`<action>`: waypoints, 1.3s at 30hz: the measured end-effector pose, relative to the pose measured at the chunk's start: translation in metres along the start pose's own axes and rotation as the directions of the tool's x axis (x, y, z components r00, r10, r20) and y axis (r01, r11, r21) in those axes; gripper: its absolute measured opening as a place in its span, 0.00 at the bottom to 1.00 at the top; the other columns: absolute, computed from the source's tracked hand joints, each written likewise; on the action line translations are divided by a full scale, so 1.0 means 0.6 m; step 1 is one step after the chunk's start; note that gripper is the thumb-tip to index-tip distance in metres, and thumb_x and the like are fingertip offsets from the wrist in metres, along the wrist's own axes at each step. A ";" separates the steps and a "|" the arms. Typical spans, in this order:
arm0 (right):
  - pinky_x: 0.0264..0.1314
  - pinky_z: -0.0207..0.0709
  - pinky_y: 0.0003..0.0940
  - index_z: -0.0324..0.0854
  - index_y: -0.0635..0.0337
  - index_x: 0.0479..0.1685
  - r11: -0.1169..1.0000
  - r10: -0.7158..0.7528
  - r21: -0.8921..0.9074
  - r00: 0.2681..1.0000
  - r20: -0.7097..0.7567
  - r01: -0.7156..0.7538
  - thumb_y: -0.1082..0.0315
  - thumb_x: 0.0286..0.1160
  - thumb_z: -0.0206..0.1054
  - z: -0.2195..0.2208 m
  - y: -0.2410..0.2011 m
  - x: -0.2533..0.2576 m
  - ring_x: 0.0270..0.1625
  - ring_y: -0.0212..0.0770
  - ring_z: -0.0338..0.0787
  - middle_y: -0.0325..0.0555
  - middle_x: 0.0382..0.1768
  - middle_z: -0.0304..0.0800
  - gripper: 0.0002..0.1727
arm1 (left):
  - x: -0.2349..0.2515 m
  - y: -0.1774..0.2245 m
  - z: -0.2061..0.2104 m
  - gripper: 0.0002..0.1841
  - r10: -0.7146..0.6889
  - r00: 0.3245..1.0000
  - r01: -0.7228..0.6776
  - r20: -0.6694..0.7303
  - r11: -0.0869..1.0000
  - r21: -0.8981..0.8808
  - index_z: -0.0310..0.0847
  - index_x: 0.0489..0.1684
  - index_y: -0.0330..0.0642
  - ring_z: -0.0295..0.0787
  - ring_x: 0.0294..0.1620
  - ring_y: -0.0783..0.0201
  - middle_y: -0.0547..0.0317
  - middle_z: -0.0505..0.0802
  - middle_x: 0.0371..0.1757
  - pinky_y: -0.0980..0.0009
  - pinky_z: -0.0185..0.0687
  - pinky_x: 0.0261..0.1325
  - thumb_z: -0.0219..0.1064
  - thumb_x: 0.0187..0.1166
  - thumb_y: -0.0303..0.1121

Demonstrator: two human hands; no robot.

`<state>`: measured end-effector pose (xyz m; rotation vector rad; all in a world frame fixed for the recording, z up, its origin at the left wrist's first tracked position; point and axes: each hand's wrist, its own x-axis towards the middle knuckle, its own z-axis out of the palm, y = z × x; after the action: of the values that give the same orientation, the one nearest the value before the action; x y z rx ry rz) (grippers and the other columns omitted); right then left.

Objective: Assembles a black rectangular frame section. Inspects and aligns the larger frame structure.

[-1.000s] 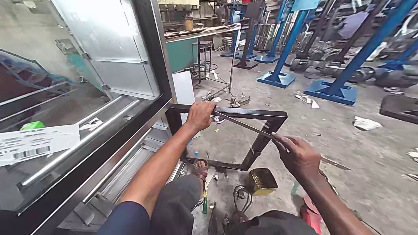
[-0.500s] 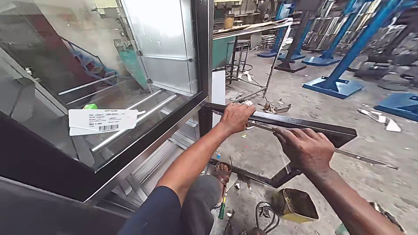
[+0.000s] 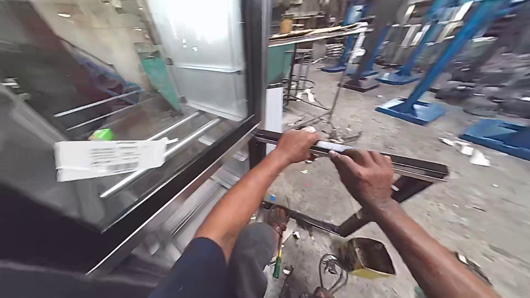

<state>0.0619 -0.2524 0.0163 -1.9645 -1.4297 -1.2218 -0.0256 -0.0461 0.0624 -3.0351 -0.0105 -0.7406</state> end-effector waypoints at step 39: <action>0.62 0.81 0.43 0.92 0.41 0.39 0.995 0.095 0.030 0.986 -0.134 -0.092 0.58 0.79 0.71 0.006 0.031 -0.006 0.56 0.39 0.90 0.33 0.48 0.94 0.05 | 0.053 0.011 -0.027 0.19 -0.141 0.922 0.115 0.361 0.989 0.093 0.87 0.33 0.57 0.91 0.36 0.51 0.59 0.91 0.29 0.41 0.83 0.36 0.85 0.58 0.56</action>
<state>0.0798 -0.2589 0.0146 -1.8728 -1.2647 -1.2647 -0.0049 -0.0531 0.0910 -3.0756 -0.2372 -0.1592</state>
